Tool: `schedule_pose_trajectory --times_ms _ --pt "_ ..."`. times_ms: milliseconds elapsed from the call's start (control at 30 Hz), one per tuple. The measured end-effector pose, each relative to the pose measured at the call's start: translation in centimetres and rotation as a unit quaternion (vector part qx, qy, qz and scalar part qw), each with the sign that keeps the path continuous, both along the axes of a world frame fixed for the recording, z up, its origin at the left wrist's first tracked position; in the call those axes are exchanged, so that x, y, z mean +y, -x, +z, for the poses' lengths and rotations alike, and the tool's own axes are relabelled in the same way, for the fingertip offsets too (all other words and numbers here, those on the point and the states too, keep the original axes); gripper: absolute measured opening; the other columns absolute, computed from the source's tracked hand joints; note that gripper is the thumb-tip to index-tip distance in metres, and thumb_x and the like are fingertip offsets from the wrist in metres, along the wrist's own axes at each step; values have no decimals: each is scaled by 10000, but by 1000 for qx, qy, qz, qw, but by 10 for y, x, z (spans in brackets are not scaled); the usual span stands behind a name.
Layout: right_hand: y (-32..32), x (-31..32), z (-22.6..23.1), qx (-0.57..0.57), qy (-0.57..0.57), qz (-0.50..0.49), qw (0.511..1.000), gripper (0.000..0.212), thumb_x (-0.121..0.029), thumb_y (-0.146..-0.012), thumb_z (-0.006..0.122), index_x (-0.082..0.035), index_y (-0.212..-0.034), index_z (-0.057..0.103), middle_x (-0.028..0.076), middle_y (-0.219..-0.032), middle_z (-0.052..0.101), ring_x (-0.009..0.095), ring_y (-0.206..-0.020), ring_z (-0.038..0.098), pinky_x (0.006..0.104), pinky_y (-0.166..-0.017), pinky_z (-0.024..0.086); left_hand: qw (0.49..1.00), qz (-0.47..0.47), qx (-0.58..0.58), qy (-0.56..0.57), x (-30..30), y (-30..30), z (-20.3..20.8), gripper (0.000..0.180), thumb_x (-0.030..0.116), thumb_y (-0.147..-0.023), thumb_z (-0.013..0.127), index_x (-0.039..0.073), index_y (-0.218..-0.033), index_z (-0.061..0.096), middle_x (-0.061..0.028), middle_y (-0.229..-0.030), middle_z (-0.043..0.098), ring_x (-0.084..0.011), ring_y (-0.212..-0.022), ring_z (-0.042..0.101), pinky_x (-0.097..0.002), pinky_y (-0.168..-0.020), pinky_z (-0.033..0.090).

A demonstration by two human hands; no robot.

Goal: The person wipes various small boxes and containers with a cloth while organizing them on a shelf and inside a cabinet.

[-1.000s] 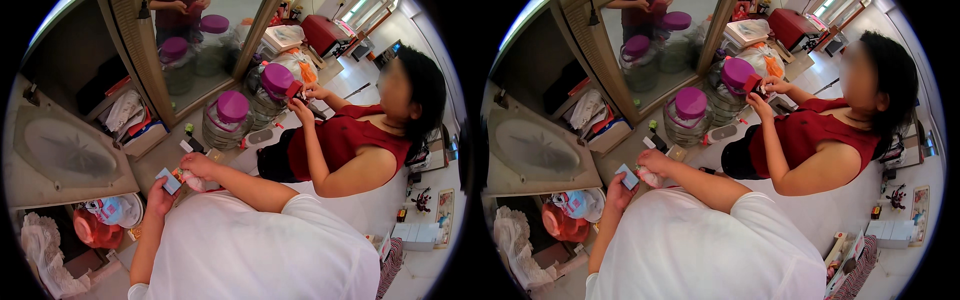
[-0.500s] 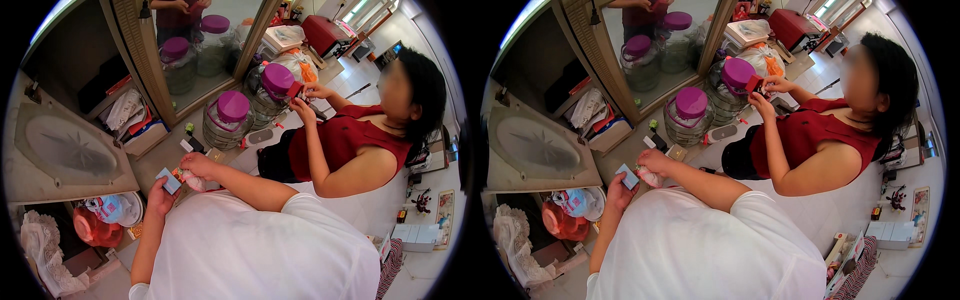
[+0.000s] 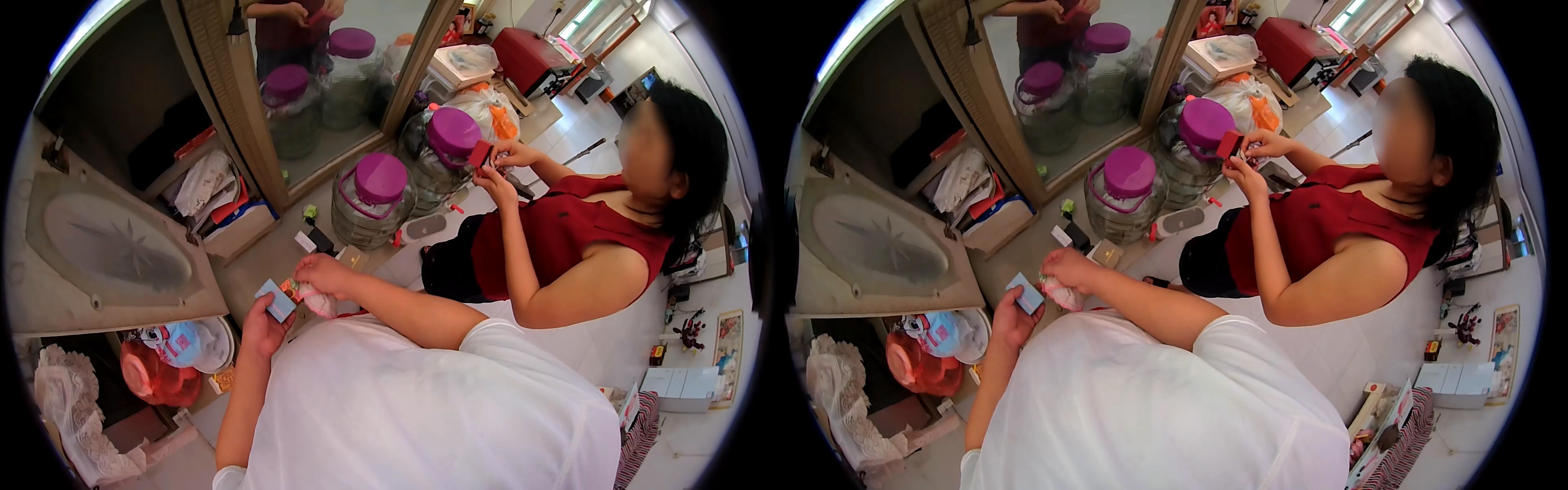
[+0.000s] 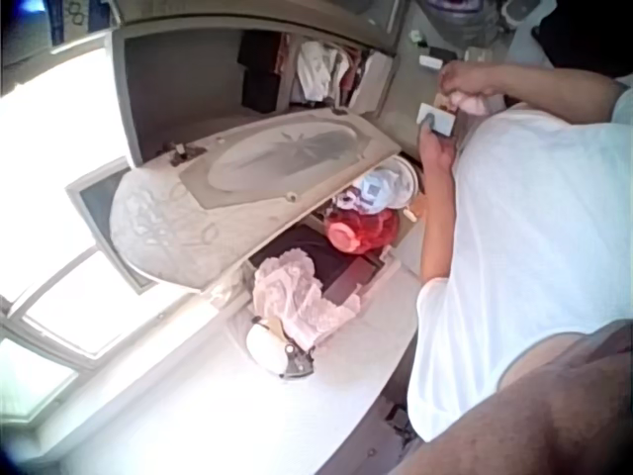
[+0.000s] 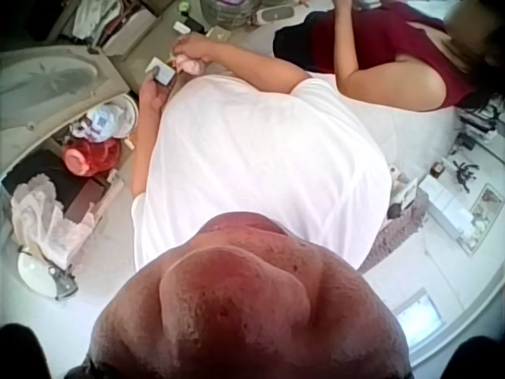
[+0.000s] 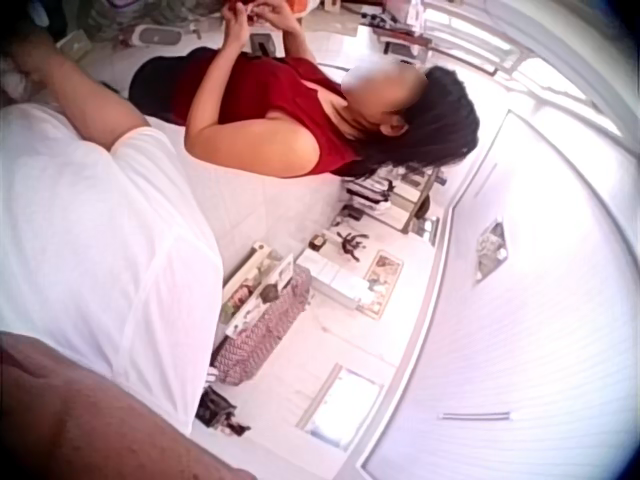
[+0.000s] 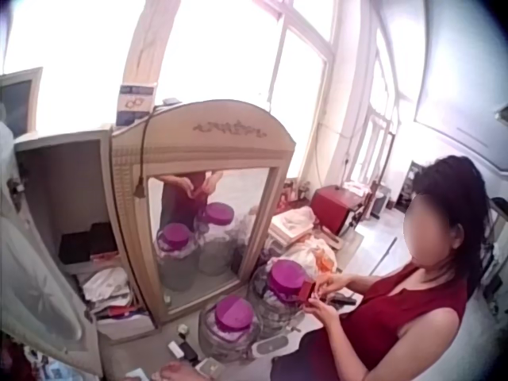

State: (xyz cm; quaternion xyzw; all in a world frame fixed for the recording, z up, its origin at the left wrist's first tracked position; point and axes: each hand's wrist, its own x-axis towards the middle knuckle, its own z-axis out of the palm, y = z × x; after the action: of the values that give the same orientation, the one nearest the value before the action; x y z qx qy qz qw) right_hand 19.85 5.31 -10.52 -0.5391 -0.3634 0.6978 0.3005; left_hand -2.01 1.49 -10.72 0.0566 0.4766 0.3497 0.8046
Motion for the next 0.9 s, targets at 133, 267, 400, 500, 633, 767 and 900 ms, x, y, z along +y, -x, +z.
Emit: schedule_pose_trajectory --times_ms 133,267,400,500,633,767,900 --pt "3 0 -14 32 -10 -20 999 106 -146 -877 691 -48 -914 677 15 -772 609 106 -639 522 287 -545 421 1000 -8 -7 -9 -1 1 -2 328 252 -967 574 158 -1280 553 -45 -1258 644 -229 -1145 602 -461 -968 464" --pt "2 -2 -3 -10 -21 3 1000 111 -142 -876 694 -41 -915 673 14 -766 605 108 -640 526 290 -544 421 1000 4 -15 9 -2 4 -7 318 252 -969 573 158 -1273 556 -43 -1253 646 -228 -1139 605 -459 -969 467" --pt "3 -1 0 3 -2 3 1000 117 -145 -881 692 -39 -926 671 14 -769 606 107 -643 525 289 -544 420 1000 0 -11 1 -2 5 -6 316 250 -967 576 158 -1268 561 -40 -1243 648 -230 -1140 603 -470 -980 459" --pt "4 -1 -1 6 1 0 1000 118 -144 -882 691 -39 -932 673 14 -770 605 107 -643 524 288 -544 419 1000 2 -8 2 -2 4 -4 315 250 -964 578 160 -1266 563 -38 -1239 648 -229 -1140 600 -474 -983 455" --pt "4 -2 3 14 9 -3 1000 119 -139 -884 690 -36 -942 675 15 -773 606 106 -639 521 289 -544 421 1000 2 -5 4 -2 5 -5 318 247 -959 580 163 -1265 563 -35 -1236 649 -226 -1138 599 -470 -981 454" --pt "4 -2 5 16 9 -2 1000 114 -138 -889 687 -36 -940 674 17 -774 607 104 -636 518 288 -543 421 1000 3 -5 6 -3 4 -4 323 246 -956 581 166 -1268 563 -35 -1236 649 -224 -1139 599 -468 -982 453" --pt "4 -1 3 13 16 1 1000 102 -133 -896 678 -40 -938 671 21 -776 611 104 -638 526 286 -543 427 1000 0 -2 1 -3 3 -2 321 250 -958 582 168 -1268 562 -38 -1238 648 -225 -1140 597 -471 -983 451"
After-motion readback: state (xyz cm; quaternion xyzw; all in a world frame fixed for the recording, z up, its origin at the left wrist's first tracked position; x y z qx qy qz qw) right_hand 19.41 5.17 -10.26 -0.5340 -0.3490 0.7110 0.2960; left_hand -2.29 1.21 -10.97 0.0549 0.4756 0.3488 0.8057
